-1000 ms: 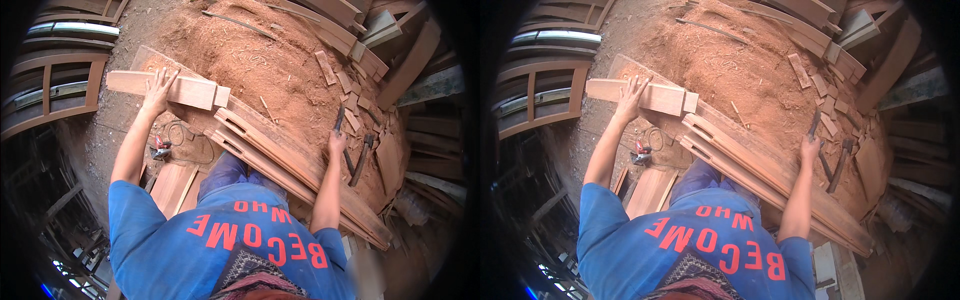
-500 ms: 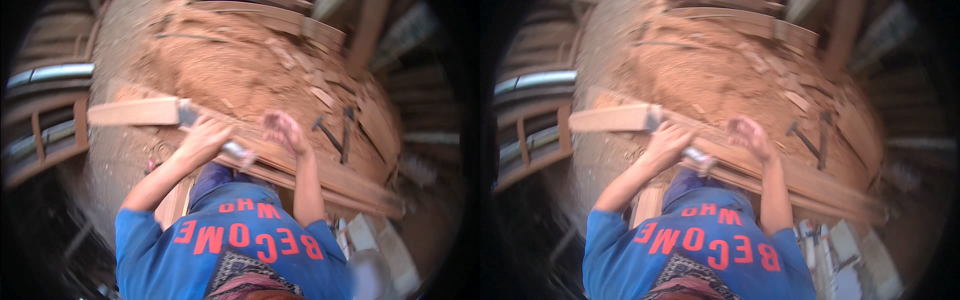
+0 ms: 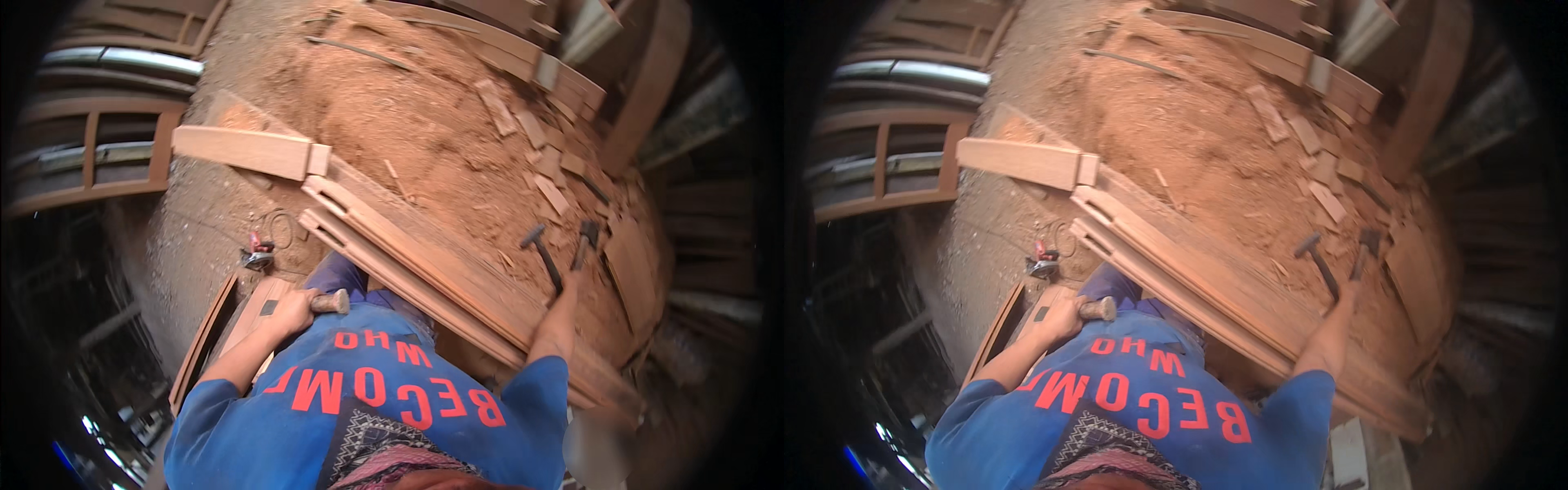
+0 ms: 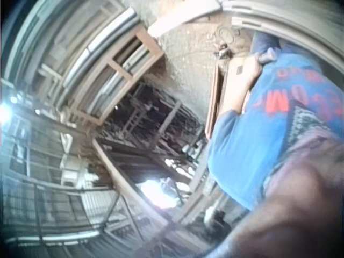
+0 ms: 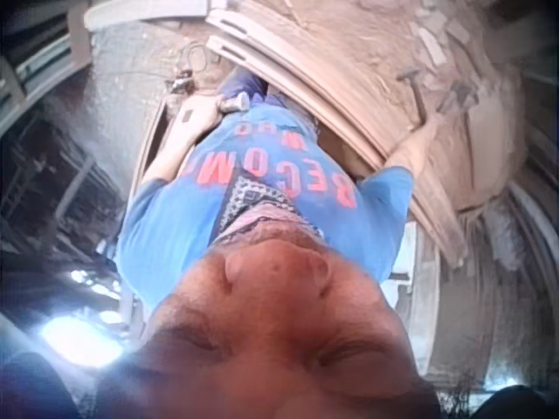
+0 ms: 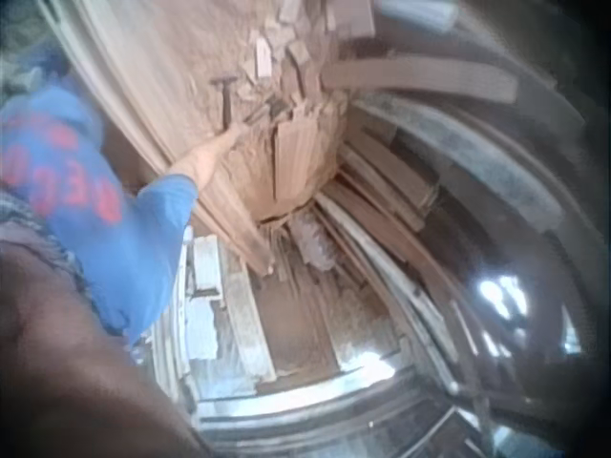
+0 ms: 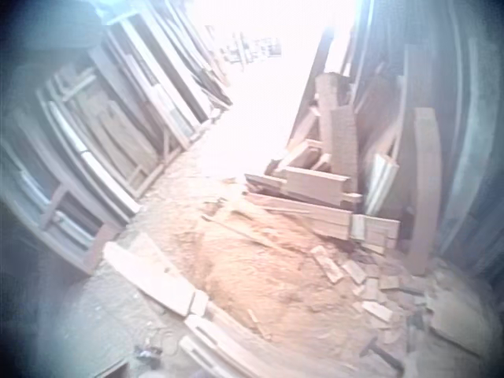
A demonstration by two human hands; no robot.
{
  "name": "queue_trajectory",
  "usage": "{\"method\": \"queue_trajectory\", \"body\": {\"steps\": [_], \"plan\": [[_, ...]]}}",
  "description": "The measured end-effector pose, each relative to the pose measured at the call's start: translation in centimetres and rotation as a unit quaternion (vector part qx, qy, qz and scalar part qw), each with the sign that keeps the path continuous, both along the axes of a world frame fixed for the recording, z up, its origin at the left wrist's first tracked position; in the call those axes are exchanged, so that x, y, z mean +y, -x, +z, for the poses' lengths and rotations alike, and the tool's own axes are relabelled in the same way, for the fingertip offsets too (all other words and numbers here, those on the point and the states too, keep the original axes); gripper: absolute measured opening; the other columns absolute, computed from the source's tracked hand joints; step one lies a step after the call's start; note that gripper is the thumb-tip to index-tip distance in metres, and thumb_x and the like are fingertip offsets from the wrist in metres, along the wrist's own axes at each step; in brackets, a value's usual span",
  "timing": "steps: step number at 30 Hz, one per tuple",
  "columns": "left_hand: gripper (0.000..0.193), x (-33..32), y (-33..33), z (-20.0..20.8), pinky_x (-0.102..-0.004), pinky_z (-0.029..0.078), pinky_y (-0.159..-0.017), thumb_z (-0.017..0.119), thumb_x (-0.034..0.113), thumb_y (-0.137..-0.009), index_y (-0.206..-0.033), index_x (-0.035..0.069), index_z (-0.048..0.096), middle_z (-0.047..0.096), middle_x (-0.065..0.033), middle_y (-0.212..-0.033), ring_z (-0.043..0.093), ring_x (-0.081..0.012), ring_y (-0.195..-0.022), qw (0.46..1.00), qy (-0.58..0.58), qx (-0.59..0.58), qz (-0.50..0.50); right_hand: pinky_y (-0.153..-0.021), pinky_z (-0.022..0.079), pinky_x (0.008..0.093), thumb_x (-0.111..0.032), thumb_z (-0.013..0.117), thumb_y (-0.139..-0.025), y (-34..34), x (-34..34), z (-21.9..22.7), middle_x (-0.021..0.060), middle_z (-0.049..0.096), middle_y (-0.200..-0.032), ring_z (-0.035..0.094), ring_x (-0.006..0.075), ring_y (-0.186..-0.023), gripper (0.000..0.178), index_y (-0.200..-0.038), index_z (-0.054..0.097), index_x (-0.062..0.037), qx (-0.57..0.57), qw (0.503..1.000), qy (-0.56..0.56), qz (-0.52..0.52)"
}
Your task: The person assembles curved wooden pieces by hand, using a hammer to tap them together. They repeatedly pick up, align, and fit the pieces, occasionally adjusting their position while sitting on the floor.
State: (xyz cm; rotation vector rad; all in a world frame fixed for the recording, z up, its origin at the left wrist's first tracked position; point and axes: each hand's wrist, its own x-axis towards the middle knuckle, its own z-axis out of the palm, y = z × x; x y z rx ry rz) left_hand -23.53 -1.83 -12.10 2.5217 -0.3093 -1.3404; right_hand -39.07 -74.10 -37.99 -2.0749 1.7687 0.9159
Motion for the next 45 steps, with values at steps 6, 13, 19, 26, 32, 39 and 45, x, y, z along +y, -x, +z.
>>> {"method": "queue_trajectory", "body": {"steps": [6, 13, 19, 26, 32, 39, 45], "plan": [[0.021, 2.0, 1.8, 0.5, -0.0572, 0.054, -0.083, 0.066, 0.006, -0.078, -0.099, 0.009, 0.070, 0.074, -0.0247, -0.093, 0.071, -0.0470, -0.096, 0.998, -0.043, 0.035, 0.010, -0.060, 0.057, 0.0433, -0.026, 0.072, -0.086, -4.2, -0.8, 1.5, 0.0120, 0.066, -0.083, 0.064, 0.0250, -0.063, 0.031, -0.098, 0.065, 0.0020, -0.210, 0.965, -0.065, -0.141], [0.021, 7.7, 4.7, 3.4, -0.0543, 0.054, -0.082, 0.071, 0.010, -0.076, -0.097, 0.009, 0.069, 0.074, -0.0234, -0.094, 0.071, -0.0469, -0.095, 0.995, -0.006, 0.089, 0.050, -0.046, 0.049, 0.0239, -0.012, 0.079, -0.093, -16.9, 23.1, 17.5, 0.0010, 0.061, -0.078, 0.055, 0.0091, -0.056, 0.025, -0.104, 0.057, -0.0063, -0.461, 0.817, -0.273, -0.215], [0.025, 15.4, 8.4, 3.1, -0.0497, 0.054, -0.080, 0.082, 0.023, -0.079, -0.094, 0.008, 0.069, 0.074, -0.0243, -0.094, 0.073, -0.0446, -0.094, 0.984, 0.069, 0.036, 0.159, -0.059, 0.055, 0.0278, -0.011, 0.082, -0.089, -30.2, 40.6, 17.7, 0.0090, 0.072, -0.087, 0.066, 0.0130, -0.068, 0.033, -0.110, 0.059, -0.0007, -0.445, 0.785, -0.427, -0.048], [0.027, 23.0, 12.3, 3.6, -0.0503, 0.054, -0.087, 0.070, 0.012, -0.081, -0.108, 0.006, 0.072, 0.073, -0.0262, -0.104, 0.070, -0.0451, -0.106, 0.956, 0.049, 0.022, 0.288, -0.061, 0.055, 0.0327, -0.016, 0.092, -0.076, -41.1, 49.7, 13.2, 0.0103, 0.073, -0.084, 0.068, 0.0175, -0.067, 0.037, -0.100, 0.067, -0.0029, -0.353, 0.841, -0.302, 0.277], [0.030, 22.0, 11.4, 5.2, -0.0481, 0.055, -0.090, 0.071, 0.012, -0.082, -0.111, 0.007, 0.073, 0.074, -0.0254, -0.105, 0.071, -0.0445, -0.106, 0.939, 0.039, 0.019, 0.341, -0.057, 0.057, 0.0367, -0.008, 0.085, -0.071, -43.5, 53.3, 10.2, 0.0124, 0.072, -0.074, 0.071, 0.0214, -0.063, 0.029, -0.090, 0.066, 0.0013, -0.340, 0.844, -0.360, 0.207], [0.032, 17.6, 6.1, 11.7, -0.0423, 0.057, -0.089, 0.079, 0.006, -0.084, -0.116, 0.008, 0.074, 0.078, -0.0173, -0.104, 0.075, -0.0323, -0.103, 0.913, 0.019, -0.079, 0.400, -0.053, 0.054, 0.0356, -0.006, 0.091, -0.075, -46.9, 53.4, 7.7, 0.0092, 0.069, -0.075, 0.066, 0.0189, -0.059, 0.035, -0.090, 0.060, -0.0040, -0.388, 0.812, -0.401, 0.171], [0.034, 16.2, -5.1, 25.8, -0.0300, 0.053, -0.083, 0.075, 0.005, -0.096, -0.129, 0.007, 0.066, 0.067, 0.0005, -0.101, 0.065, -0.0084, -0.089, 0.785, 0.167, -0.335, 0.493, -0.052, 0.054, 0.0341, -0.005, 0.090, -0.076, -48.3, 55.0, 10.1, 0.0091, 0.070, -0.075, 0.065, 0.0177, -0.059, 0.033, -0.091, 0.060, -0.0023, -0.422, 0.781, -0.443, 0.128]]}}
